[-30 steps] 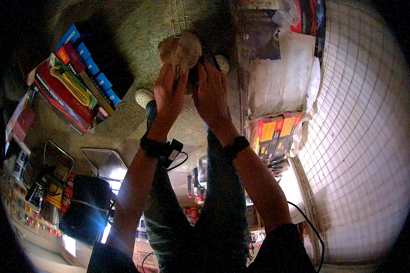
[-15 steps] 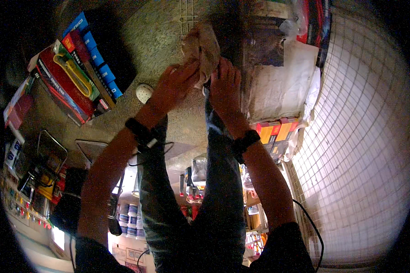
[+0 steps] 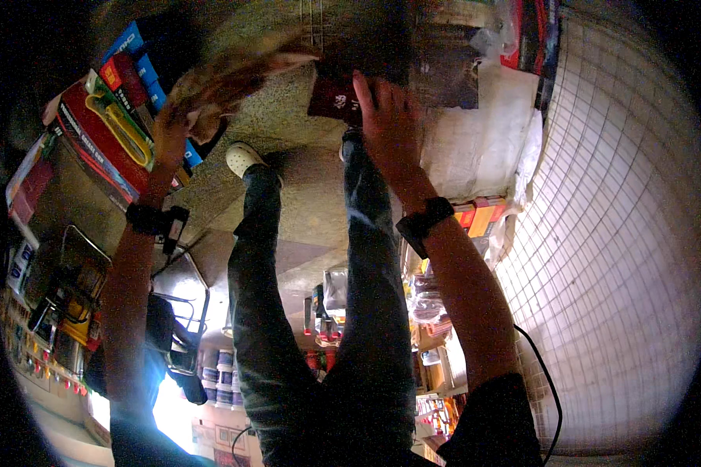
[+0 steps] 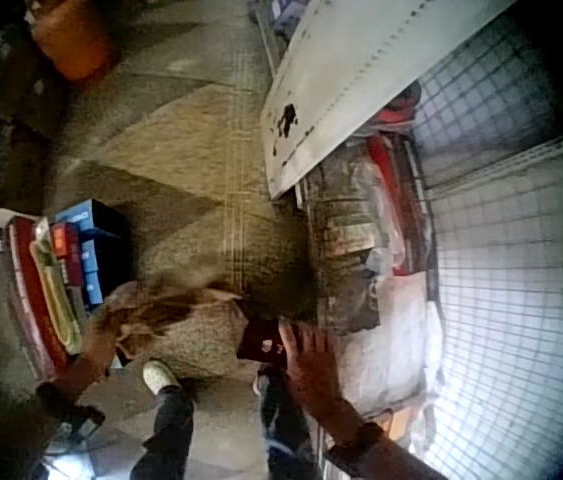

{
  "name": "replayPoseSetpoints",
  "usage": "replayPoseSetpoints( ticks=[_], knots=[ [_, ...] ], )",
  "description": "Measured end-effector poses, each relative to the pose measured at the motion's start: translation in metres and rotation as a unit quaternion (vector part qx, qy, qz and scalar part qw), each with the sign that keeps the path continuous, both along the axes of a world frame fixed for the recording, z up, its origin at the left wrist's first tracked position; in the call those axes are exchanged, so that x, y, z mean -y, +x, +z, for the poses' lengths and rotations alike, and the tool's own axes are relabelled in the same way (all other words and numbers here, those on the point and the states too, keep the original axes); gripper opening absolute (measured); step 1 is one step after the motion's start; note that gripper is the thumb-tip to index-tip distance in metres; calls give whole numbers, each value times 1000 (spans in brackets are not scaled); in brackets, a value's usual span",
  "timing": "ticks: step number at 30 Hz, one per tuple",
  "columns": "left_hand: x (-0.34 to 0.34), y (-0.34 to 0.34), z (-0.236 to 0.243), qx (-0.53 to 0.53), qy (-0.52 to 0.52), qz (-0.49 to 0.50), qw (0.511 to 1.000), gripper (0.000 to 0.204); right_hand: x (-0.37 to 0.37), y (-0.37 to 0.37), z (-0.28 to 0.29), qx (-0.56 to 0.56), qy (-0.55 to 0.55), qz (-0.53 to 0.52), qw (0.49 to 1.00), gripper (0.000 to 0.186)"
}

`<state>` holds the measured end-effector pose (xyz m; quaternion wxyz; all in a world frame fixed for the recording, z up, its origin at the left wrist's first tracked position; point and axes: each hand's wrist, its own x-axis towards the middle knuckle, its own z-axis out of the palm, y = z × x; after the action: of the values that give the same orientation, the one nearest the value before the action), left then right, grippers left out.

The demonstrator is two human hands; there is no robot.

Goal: The person picks up and wipes several boxes of grease guns and tools with a cloth.

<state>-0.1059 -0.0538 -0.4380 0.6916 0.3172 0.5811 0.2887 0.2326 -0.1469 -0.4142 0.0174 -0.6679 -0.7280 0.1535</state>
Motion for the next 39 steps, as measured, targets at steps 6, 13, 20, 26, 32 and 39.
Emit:
replayPoseSetpoints(
  ticks=[6,13,20,26,32,39],
  knots=[
    [60,-20,5,-163,32,22,986,23,8,-4,4,52,-19,10,998,79],
    [104,-8,40,-229,-30,53,971,21,-14,4,11,9,-59,-2,998,73],
    [163,-32,80,-265,-87,60,959,27,-8,-21,68,-12,-36,-19,999,61],
    [158,-12,130,5,-194,237,952,21,4,-44,207,-12,-13,-90,996,59],
    [146,-17,215,103,-91,178,974,33,17,-103,401,-32,104,-88,990,51],
    [99,-21,504,16,479,-33,877,23,41,-182,568,-71,163,-99,979,46]
  ],
)
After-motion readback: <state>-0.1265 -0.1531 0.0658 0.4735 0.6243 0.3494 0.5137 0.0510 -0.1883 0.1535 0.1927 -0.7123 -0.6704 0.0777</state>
